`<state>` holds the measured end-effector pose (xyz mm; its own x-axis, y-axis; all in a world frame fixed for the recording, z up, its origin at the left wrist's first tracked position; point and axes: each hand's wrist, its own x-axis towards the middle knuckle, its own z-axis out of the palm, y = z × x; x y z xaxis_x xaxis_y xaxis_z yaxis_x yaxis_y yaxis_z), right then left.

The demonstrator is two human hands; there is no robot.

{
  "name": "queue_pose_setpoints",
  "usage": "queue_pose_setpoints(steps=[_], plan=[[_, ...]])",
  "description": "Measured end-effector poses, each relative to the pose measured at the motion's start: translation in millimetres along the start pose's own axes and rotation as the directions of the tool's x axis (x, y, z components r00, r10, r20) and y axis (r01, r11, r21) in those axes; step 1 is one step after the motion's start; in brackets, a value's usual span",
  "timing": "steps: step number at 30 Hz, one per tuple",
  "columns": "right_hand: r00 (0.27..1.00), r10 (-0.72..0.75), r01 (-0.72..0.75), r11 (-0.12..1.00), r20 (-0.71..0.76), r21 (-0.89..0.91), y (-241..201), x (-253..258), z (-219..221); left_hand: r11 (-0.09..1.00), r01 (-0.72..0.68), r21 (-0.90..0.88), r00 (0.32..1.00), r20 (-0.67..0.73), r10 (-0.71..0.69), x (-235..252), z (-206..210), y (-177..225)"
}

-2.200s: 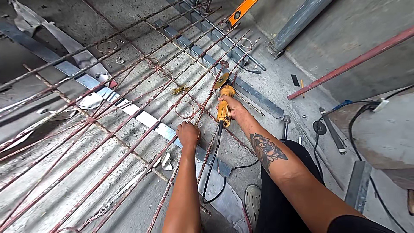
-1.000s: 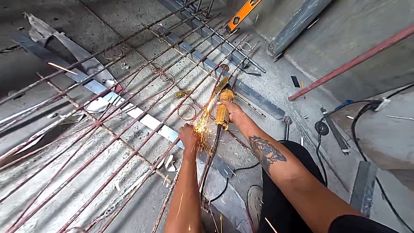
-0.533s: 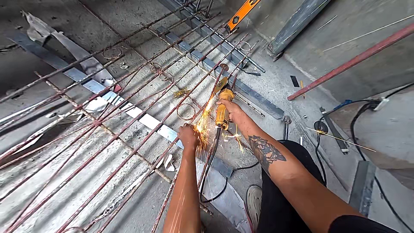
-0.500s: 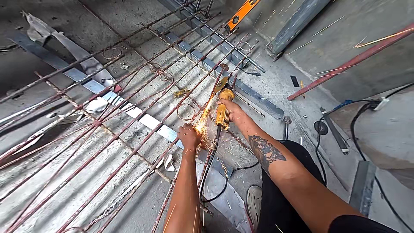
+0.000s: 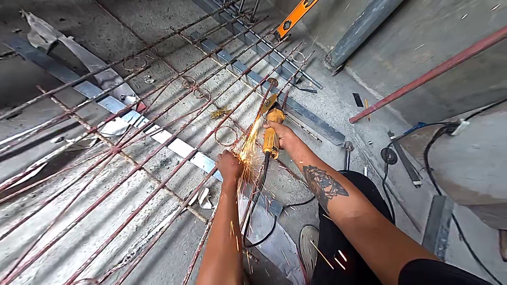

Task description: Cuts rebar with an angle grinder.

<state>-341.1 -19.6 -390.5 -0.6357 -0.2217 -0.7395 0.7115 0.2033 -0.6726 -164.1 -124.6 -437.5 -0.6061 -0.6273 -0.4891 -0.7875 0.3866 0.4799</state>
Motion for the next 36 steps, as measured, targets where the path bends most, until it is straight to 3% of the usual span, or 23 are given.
queue_pose_setpoints(steps=[5,20,26,31,36], plan=[[1.000,0.001,-0.002,0.999,-0.019,-0.042,1.5,1.3,-2.9,0.998,-0.057,0.005,0.998,-0.022,0.057,7.1,7.2,-6.2],[1.000,-0.007,0.008,0.999,0.009,-0.037,-4.7,-2.4,-2.3,0.999,-0.006,0.032,1.000,-0.004,0.006,5.9,3.8,-1.9],[0.999,0.032,-0.030,0.999,0.044,-0.045,-12.5,-17.6,-28.2,0.998,-0.057,0.016,0.998,-0.028,0.058,9.8,9.4,-8.1],[1.000,-0.030,0.030,0.999,-0.009,-0.010,-24.6,-13.2,-60.5,0.997,-0.076,-0.027,0.976,-0.205,0.069,-10.9,25.8,16.7],[0.999,0.001,-0.002,1.000,-0.052,-0.027,-13.0,-6.0,-83.0,0.990,-0.127,0.065,0.956,-0.257,0.139,-27.8,64.9,39.0]])
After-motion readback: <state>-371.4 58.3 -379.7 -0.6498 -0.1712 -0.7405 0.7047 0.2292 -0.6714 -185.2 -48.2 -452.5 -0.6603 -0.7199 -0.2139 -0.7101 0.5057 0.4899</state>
